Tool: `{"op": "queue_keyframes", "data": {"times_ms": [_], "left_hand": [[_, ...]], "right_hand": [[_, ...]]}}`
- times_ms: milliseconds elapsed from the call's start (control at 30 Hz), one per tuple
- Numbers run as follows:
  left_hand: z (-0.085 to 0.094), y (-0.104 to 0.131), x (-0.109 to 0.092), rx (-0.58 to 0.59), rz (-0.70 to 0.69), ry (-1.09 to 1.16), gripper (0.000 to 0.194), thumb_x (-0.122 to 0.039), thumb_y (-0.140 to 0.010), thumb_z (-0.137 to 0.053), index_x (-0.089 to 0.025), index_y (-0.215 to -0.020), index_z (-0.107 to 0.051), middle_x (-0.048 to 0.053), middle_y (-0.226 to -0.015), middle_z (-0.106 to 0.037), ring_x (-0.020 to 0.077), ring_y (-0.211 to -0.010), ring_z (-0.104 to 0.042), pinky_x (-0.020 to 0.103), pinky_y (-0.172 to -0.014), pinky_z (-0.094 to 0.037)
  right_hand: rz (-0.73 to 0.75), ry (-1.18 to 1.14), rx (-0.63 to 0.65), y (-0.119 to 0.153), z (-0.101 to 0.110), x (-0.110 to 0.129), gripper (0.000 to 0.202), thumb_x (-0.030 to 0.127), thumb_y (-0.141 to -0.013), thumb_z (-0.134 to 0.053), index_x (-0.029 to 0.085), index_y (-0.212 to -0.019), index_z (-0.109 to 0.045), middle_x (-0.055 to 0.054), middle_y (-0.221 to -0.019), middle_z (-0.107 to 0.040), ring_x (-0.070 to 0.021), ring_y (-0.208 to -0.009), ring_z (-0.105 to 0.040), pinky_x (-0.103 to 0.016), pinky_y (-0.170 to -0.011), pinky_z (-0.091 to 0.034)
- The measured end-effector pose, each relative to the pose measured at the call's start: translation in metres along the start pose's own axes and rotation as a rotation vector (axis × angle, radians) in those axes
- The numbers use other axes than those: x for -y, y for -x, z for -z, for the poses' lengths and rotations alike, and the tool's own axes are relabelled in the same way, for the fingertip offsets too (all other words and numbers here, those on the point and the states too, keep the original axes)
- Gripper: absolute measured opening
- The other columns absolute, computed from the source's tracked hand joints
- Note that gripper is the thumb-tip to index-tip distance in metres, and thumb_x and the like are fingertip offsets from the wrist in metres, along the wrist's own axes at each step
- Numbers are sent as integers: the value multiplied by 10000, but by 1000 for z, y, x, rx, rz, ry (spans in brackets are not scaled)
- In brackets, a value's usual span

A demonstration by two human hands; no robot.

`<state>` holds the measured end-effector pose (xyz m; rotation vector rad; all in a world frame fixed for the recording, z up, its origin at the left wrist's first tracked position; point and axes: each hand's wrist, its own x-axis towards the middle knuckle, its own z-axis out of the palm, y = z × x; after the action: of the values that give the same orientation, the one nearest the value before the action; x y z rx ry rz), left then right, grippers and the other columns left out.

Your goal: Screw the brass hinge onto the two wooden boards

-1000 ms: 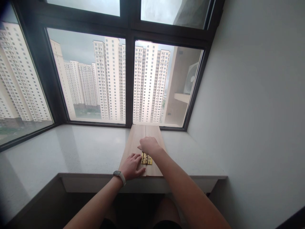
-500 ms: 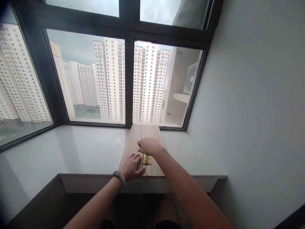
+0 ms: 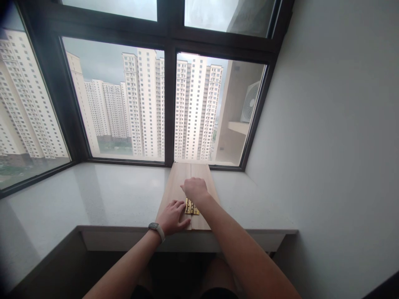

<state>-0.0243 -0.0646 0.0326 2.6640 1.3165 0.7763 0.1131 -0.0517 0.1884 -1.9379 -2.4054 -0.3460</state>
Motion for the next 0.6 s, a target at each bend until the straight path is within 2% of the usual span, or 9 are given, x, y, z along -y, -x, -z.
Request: {"op": "queue_keyframes", "data": {"times_ms": [167, 400, 600], "left_hand": [[-1, 0, 2, 1, 5, -2, 549, -611, -858, -560, -257, -1278, -550, 96, -1292, -577, 334, -1212, -470, 478, -1047, -379], [2, 1, 2, 3, 9, -5, 549, -603, -853, -568, -261, -1282, -549, 97, -1292, -578, 336, -1217, -466, 478, -1041, -377], [1, 1, 3, 8, 13, -3, 552, -597, -853, -568, -260, -1290, -548, 96, -1301, -576, 339, -1221, -465, 485, -1043, -369]], "right_hand": [[144, -13, 82, 1, 4, -10, 415, 530, -957, -469, 211, -1052, -717, -129, -1064, -732, -233, -990, -675, -303, -807, -475], [135, -7, 69, 3, 4, -8, 369, 492, -968, -456, 222, -1004, -705, -110, -1035, -729, -223, -957, -671, -301, -782, -464], [220, -82, 127, 5, 9, -13, 263, 481, -890, -595, 262, -1004, -685, -60, -1048, -728, -211, -968, -665, -265, -743, -452]]}}
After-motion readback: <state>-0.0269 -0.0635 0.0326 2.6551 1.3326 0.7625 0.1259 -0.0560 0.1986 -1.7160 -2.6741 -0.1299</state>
